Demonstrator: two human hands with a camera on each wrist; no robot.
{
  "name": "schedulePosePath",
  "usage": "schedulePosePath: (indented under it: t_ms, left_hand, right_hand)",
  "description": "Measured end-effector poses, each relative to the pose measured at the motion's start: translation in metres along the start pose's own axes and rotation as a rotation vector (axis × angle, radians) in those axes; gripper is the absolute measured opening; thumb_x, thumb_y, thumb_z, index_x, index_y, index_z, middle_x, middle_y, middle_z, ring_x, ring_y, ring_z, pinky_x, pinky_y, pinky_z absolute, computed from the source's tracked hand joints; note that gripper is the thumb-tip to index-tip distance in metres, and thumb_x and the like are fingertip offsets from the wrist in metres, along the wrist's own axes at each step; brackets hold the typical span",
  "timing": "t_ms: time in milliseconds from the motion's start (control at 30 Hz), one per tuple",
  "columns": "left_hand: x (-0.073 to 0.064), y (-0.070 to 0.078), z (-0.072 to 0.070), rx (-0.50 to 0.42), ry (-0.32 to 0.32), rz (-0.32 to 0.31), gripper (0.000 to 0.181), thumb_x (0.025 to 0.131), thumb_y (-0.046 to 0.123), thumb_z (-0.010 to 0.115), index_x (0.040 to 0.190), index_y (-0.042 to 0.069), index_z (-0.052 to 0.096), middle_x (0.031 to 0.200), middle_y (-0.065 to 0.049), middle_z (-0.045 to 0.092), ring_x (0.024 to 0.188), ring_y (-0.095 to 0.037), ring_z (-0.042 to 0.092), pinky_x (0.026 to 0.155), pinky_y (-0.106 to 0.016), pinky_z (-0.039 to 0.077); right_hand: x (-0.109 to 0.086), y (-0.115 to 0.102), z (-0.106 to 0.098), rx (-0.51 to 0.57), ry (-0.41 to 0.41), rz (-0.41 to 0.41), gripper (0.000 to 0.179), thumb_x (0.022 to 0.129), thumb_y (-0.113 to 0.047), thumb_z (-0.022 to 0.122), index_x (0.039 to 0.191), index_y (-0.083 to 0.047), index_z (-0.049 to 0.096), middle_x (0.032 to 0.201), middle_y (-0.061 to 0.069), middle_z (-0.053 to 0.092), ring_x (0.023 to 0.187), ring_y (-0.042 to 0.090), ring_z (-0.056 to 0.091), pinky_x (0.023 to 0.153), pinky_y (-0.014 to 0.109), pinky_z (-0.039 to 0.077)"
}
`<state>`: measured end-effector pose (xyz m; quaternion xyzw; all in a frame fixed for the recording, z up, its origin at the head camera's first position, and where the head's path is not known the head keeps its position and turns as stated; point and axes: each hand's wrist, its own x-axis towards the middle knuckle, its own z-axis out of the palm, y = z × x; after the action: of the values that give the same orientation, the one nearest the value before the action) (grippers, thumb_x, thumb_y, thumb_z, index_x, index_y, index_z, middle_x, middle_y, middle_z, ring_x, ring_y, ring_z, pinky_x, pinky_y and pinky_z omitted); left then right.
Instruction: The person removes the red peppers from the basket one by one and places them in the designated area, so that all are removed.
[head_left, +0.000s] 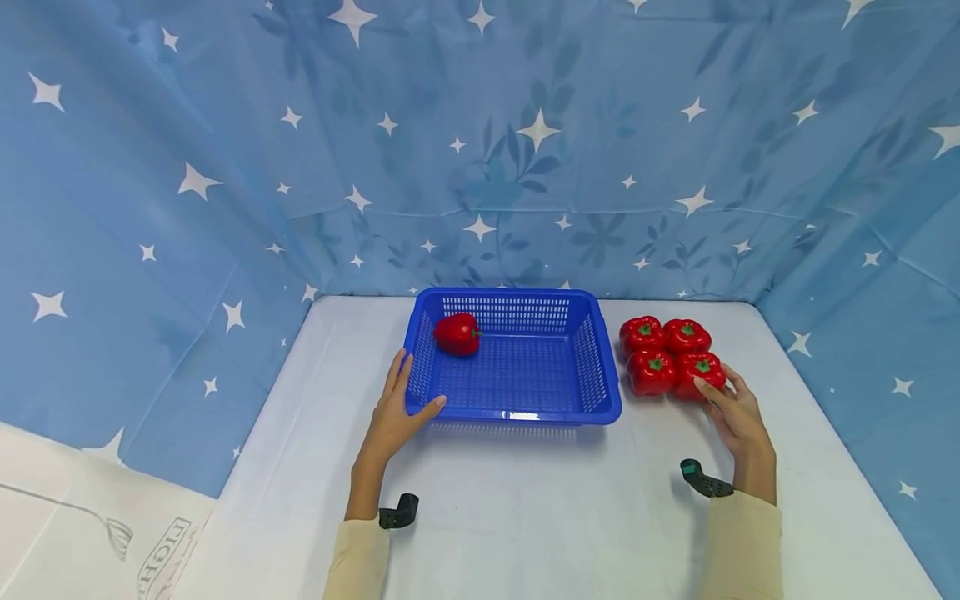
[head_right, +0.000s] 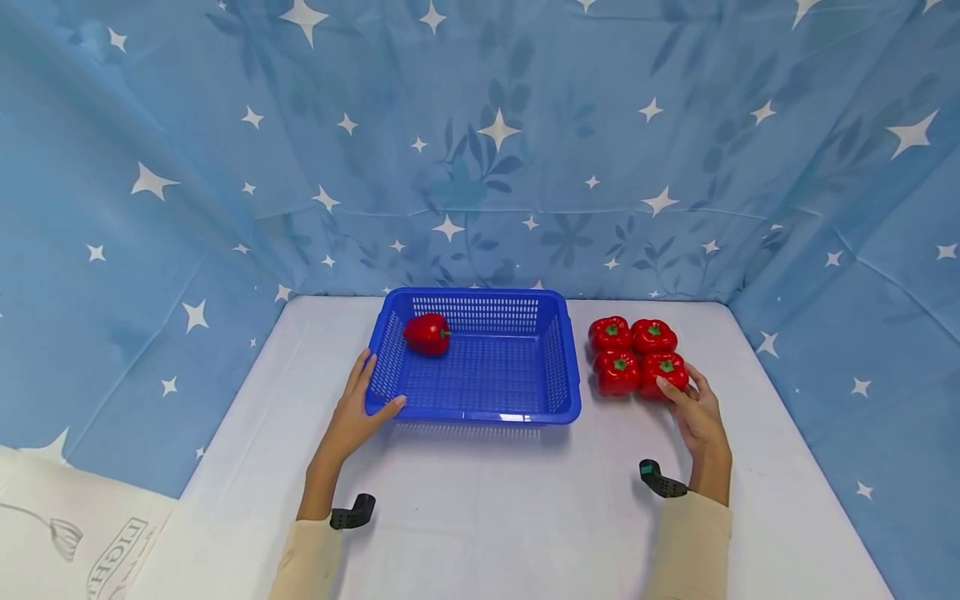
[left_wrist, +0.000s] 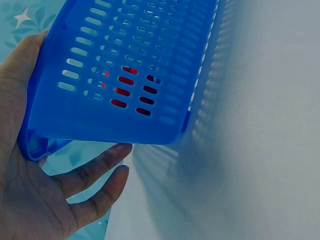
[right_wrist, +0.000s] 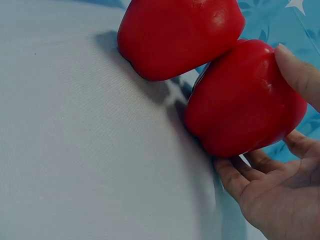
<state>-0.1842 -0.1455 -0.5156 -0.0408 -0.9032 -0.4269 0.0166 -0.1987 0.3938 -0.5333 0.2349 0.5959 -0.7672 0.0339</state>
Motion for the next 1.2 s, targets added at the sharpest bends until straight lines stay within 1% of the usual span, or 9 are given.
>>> schedulePosePath:
  t_ms: [133, 200, 433, 633, 700, 800, 900, 1067, 1200]
  left_hand:
    - [0.0002, -0.0004, 0.0004, 0.004, -0.002, -0.009, 0.1, 0.083, 0.066, 0.063, 0.158, 0.026, 0.011, 0.166, 0.009, -0.001, 0.152, -0.034, 0.013, 0.111, -0.065, 0.027]
    - [0.0006, -0.0003, 0.0001, 0.006, 0.0, -0.003, 0.1, 0.083, 0.066, 0.063, 0.158, 0.025, 0.011, 0.166, 0.007, 0.0, 0.152, -0.034, 0.013, 0.111, -0.065, 0.027]
    - [0.001, -0.0003, -0.0006, 0.0, 0.0, 0.004, 0.1, 0.083, 0.063, 0.065, 0.158, 0.025, 0.01, 0.165, 0.012, -0.003, 0.152, -0.033, 0.012, 0.111, -0.065, 0.027]
    - [0.0013, -0.0015, 0.0003, -0.001, -0.003, 0.002, 0.099, 0.084, 0.064, 0.063, 0.158, 0.025, 0.01, 0.165, 0.012, -0.003, 0.153, -0.032, 0.011, 0.112, -0.064, 0.027]
    - [0.0011, -0.0018, 0.0005, -0.003, -0.002, 0.003, 0.099, 0.084, 0.063, 0.063, 0.158, 0.024, 0.011, 0.166, 0.011, -0.002, 0.152, -0.033, 0.011, 0.111, -0.065, 0.027]
    - [0.0006, -0.002, 0.0005, -0.005, -0.003, -0.002, 0.099, 0.084, 0.063, 0.064, 0.158, 0.025, 0.011, 0.165, 0.013, -0.003, 0.152, -0.032, 0.012, 0.111, -0.065, 0.027]
    - [0.0005, -0.0015, 0.0, -0.004, -0.002, 0.002, 0.1, 0.083, 0.064, 0.064, 0.158, 0.025, 0.011, 0.166, 0.011, -0.002, 0.152, -0.033, 0.012, 0.111, -0.065, 0.028]
    - [0.0013, -0.0011, -0.0007, -0.002, 0.001, 0.015, 0.1, 0.083, 0.064, 0.064, 0.159, 0.024, 0.011, 0.166, 0.007, 0.0, 0.152, -0.034, 0.013, 0.111, -0.065, 0.028]
    - [0.0012, -0.0013, -0.0007, -0.007, -0.001, 0.012, 0.1, 0.083, 0.064, 0.065, 0.158, 0.024, 0.012, 0.166, 0.011, -0.002, 0.152, -0.034, 0.014, 0.111, -0.065, 0.028]
  right_hand:
    - [-0.0011, -0.0007, -0.0004, -0.002, -0.002, -0.006, 0.088, 0.092, -0.025, 0.068, 0.156, -0.038, 0.01, 0.166, -0.01, 0.001, 0.15, 0.014, 0.014, 0.115, 0.027, 0.023]
    - [-0.002, -0.0013, -0.0005, 0.001, -0.012, -0.019, 0.087, 0.092, -0.024, 0.067, 0.157, -0.037, 0.01, 0.166, -0.009, 0.001, 0.149, 0.014, 0.015, 0.113, 0.025, 0.024]
    - [-0.0043, -0.0027, -0.0012, 0.013, -0.026, -0.032, 0.087, 0.092, -0.022, 0.068, 0.157, -0.035, 0.011, 0.166, -0.006, 0.004, 0.146, 0.013, 0.021, 0.107, 0.022, 0.029]
    - [-0.0057, -0.0034, -0.0012, 0.0, -0.007, -0.037, 0.085, 0.092, -0.023, 0.068, 0.156, -0.036, 0.014, 0.16, -0.005, 0.014, 0.145, 0.015, 0.021, 0.111, 0.027, 0.027]
    - [-0.0062, -0.0034, -0.0014, -0.007, -0.001, -0.036, 0.085, 0.092, -0.023, 0.069, 0.156, -0.036, 0.015, 0.159, -0.005, 0.016, 0.145, 0.015, 0.021, 0.113, 0.028, 0.026]
    - [-0.0062, -0.003, -0.0017, -0.007, 0.002, -0.035, 0.085, 0.091, -0.023, 0.069, 0.156, -0.036, 0.016, 0.158, -0.005, 0.017, 0.145, 0.016, 0.02, 0.111, 0.027, 0.026]
    - [-0.0064, -0.003, -0.002, -0.011, 0.007, -0.035, 0.084, 0.091, -0.023, 0.069, 0.156, -0.036, 0.017, 0.156, -0.007, 0.019, 0.145, 0.017, 0.02, 0.11, 0.027, 0.027]
    - [-0.0063, -0.0039, -0.0014, -0.02, 0.01, -0.031, 0.083, 0.092, -0.024, 0.068, 0.156, -0.038, 0.017, 0.157, -0.006, 0.017, 0.146, 0.017, 0.018, 0.117, 0.035, 0.022]
    - [-0.0074, -0.0053, -0.0003, -0.033, 0.032, -0.023, 0.084, 0.091, -0.026, 0.069, 0.156, -0.038, 0.016, 0.164, -0.003, 0.008, 0.149, 0.019, 0.013, 0.12, 0.039, 0.018]
